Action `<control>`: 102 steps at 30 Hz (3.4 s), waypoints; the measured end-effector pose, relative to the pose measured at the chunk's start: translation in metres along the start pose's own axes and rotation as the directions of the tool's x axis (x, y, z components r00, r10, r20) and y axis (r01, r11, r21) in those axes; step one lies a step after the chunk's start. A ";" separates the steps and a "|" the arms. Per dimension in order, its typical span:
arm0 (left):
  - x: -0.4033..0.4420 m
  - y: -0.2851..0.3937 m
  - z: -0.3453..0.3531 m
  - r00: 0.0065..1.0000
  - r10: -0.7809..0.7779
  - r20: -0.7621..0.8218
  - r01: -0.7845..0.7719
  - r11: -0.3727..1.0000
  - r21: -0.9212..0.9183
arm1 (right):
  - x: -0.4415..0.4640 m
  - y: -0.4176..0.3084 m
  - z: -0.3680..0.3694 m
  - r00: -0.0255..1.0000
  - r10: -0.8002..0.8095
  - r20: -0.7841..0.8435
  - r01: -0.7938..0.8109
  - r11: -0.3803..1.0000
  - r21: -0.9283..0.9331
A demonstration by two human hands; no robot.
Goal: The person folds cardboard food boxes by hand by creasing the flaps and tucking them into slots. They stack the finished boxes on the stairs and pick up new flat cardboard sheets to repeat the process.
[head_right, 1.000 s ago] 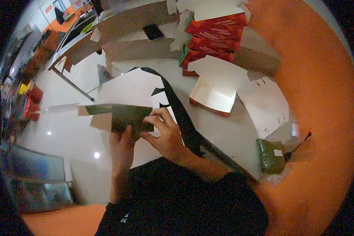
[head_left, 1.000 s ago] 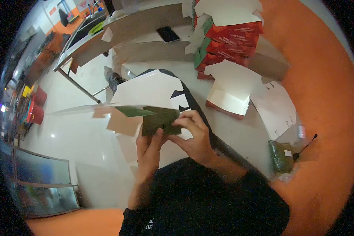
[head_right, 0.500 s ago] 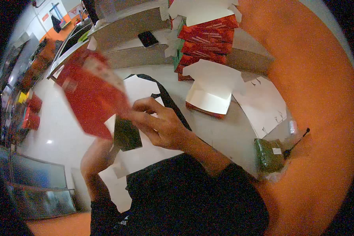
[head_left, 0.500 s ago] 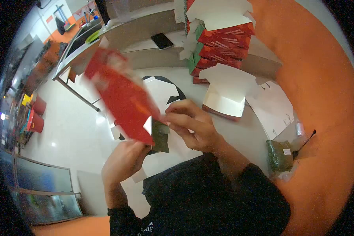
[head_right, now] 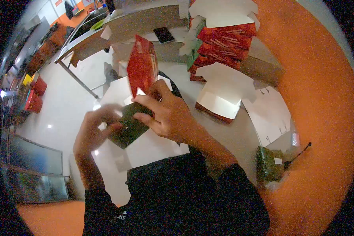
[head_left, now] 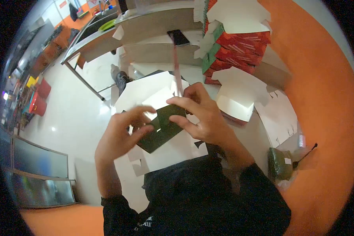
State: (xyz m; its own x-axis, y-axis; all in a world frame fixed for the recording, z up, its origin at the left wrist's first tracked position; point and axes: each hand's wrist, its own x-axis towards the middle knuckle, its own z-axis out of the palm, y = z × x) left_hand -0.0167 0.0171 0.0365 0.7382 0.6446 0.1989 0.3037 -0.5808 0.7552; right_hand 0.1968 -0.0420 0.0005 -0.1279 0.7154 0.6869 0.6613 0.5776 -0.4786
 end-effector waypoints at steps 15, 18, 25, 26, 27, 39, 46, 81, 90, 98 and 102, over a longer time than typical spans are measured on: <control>0.013 -0.007 0.001 0.983 -0.010 -0.183 -0.053 0.940 -0.336 | 0.000 -0.012 0.003 0.997 -0.003 -0.071 0.003 1.000 -0.002; 0.010 -0.008 0.000 0.980 -0.003 -0.200 -0.056 0.955 -0.290 | 0.000 -0.010 0.002 1.000 -0.015 0.012 0.014 0.999 0.050; 0.006 0.001 0.005 0.952 -0.028 -0.305 -0.053 0.966 -0.255 | -0.002 -0.016 -0.003 0.990 -0.079 0.114 0.087 0.994 -0.070; 0.005 0.005 0.005 0.932 -0.047 -0.359 -0.031 0.978 -0.208 | -0.002 -0.015 -0.003 0.983 -0.119 0.138 0.131 0.988 -0.085; 0.005 0.008 0.006 0.908 -0.061 -0.414 -0.008 0.987 -0.163 | -0.004 -0.018 -0.001 0.979 -0.104 0.174 0.118 0.990 -0.075; 0.000 0.004 -0.013 0.839 0.226 -0.495 -0.392 0.882 -0.262 | 0.000 -0.016 -0.001 0.998 -0.069 -0.001 0.069 0.995 -0.068; -0.046 -0.031 -0.053 0.996 0.016 0.082 -0.039 0.958 0.285 | 0.009 0.041 -0.047 1.000 -0.004 0.020 -0.003 0.944 0.329; -0.015 -0.022 0.003 0.980 -0.194 -0.049 0.180 0.961 -0.209 | 0.032 -0.014 0.009 0.928 -0.298 0.223 0.347 0.910 -0.227; -0.012 -0.018 -0.005 0.988 -0.149 -0.027 0.143 0.978 -0.154 | 0.034 -0.021 0.000 0.888 -0.325 0.327 0.365 0.928 -0.069; -0.012 -0.004 -0.019 0.990 -0.130 0.060 0.137 0.980 -0.147 | 0.042 -0.023 0.004 0.857 -0.340 0.388 0.428 0.889 -0.166; -0.009 -0.019 -0.018 0.985 -0.168 -0.041 0.131 0.879 -0.458 | 0.039 -0.026 0.015 0.927 -0.364 0.096 0.372 0.849 -0.374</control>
State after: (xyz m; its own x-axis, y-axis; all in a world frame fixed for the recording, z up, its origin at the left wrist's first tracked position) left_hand -0.0401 0.0310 0.0315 0.6516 0.7526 0.0947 0.0874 -0.1985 0.9762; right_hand 0.1633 -0.0229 0.0313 -0.4301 0.4905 0.7579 0.7906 0.6100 0.0538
